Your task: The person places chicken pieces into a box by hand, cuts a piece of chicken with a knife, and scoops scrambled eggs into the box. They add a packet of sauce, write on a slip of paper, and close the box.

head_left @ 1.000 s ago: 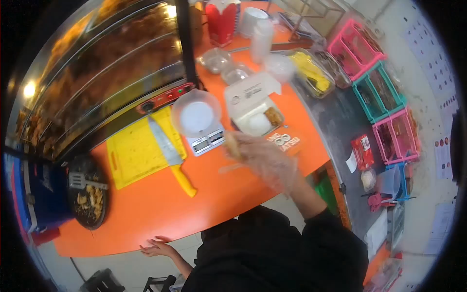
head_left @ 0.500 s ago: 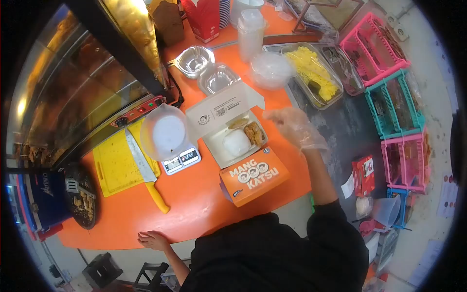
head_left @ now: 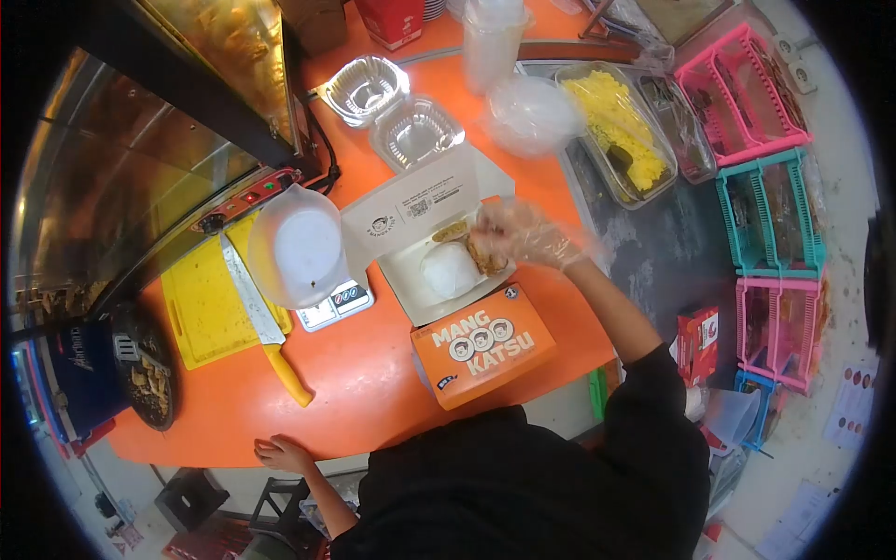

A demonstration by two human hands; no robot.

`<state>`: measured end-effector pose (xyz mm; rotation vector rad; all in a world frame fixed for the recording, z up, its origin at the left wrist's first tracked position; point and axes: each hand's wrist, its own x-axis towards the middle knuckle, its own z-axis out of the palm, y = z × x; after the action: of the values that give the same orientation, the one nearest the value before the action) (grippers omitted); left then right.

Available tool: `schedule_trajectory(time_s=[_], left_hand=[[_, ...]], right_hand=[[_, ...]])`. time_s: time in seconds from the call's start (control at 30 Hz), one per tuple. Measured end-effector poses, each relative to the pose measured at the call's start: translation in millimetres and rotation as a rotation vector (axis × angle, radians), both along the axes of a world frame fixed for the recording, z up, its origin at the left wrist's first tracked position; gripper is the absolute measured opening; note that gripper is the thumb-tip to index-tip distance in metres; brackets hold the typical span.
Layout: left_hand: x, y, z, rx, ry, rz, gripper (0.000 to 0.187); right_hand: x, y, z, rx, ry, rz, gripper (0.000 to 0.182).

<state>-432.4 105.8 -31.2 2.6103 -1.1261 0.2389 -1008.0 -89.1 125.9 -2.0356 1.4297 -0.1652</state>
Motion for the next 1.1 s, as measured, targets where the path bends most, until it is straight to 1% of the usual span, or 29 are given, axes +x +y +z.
schedule_trajectory(time_s=[0.07, 0.1, 0.17, 0.2, 0.27, 0.3, 0.37, 0.4, 0.47, 0.5, 0.57, 0.6, 0.67, 0.7, 0.73, 0.77, 0.8, 0.87, 0.9, 0.93, 0.97, 1.0, 1.07, 1.1], left_hand=[[-2, -1, 2, 0.014, 0.004, -0.002, 0.055], [-3, -2, 3, 0.009, 0.005, -0.004, 0.054], [3, 0, 0, 0.004, 0.003, -0.007, 0.053], [9, 1, -7, -0.002, -0.027, -0.020, 0.051], [12, 3, -8, -0.006, -0.057, -0.035, 0.050], [6, 1, -2, 0.001, -0.034, -0.035, 0.050], [2, 0, 3, 0.011, -0.010, -0.036, 0.050], [1, 0, 3, 0.003, -0.008, -0.045, 0.050], [-4, -2, 7, -0.005, -0.002, -0.054, 0.050], [-8, -4, 11, -0.010, 0.017, -0.039, 0.050], [-10, -4, 12, -0.016, 0.037, -0.022, 0.051], [-8, -4, 10, -0.018, 0.051, -0.012, 0.051], [-7, -3, 9, -0.019, 0.063, 0.002, 0.052], [-7, -4, 10, -0.033, 0.083, 0.001, 0.052], [-8, -4, 11, -0.046, 0.103, 0.000, 0.052], [-7, -4, 11, -0.046, 0.101, 0.001, 0.052], [-7, -4, 9, -0.043, 0.079, 0.007, 0.053], [-6, -4, 8, -0.040, 0.057, 0.014, 0.053], [-5, -4, 8, -0.029, 0.034, -0.005, 0.053], [-5, -2, 7, -0.016, 0.013, -0.023, 0.053], [-3, 0, 5, -0.012, 0.015, -0.021, 0.053], [2, 0, 2, -0.031, 0.033, -0.029, 0.053], [3, 2, 0, -0.049, 0.052, -0.036, 0.053], [2, 2, -1, -0.029, 0.010, -0.041, 0.053]], right_hand=[[3, -1, 0, 0.003, -0.323, -0.470, 0.019], [2, 0, 1, 0.008, -0.324, -0.470, 0.019], [-6, 0, 2, 0.124, -0.426, -0.605, 0.020], [-13, -1, -1, 0.126, -0.427, -0.606, 0.020], [-27, 0, -11, -0.166, -0.236, -0.487, 0.021], [-24, 1, 4, -0.164, -0.235, -0.489, 0.021], [-19, 5, 43, -0.147, 0.245, -0.395, 0.024], [-17, 7, 47, -0.146, 0.247, -0.396, 0.024], [-8, 8, 53, 0.191, 0.309, -0.219, 0.028], [-1, 13, 47, 0.191, 0.311, -0.220, 0.028], [15, 27, 25, 0.018, 0.323, -0.290, 0.031], [22, 29, 18, 0.018, 0.323, -0.288, 0.031], [31, 30, 9, 0.033, 0.480, -0.332, 0.032], [32, 30, 8, 0.033, 0.477, -0.330, 0.032], [31, 31, 8, -0.066, 0.510, -0.245, 0.021], [30, 30, 8, -0.166, 0.542, -0.160, 0.019], [28, 26, 7, -0.168, 0.540, -0.160, 0.019], [24, 12, -1, 0.068, 0.428, -0.331, 0.020], [19, 11, -5, 0.067, 0.429, -0.329, 0.020], [8, 14, -8, 0.132, 0.150, -0.333, 0.025], [4, 17, -6, 0.198, -0.129, -0.333, 0.035], [3, 20, -3, 0.201, -0.126, -0.332, 0.035], [2, 25, 7, 0.084, -0.308, -0.131, 0.027], [8, 28, 9, 0.084, -0.307, -0.130, 0.027]])
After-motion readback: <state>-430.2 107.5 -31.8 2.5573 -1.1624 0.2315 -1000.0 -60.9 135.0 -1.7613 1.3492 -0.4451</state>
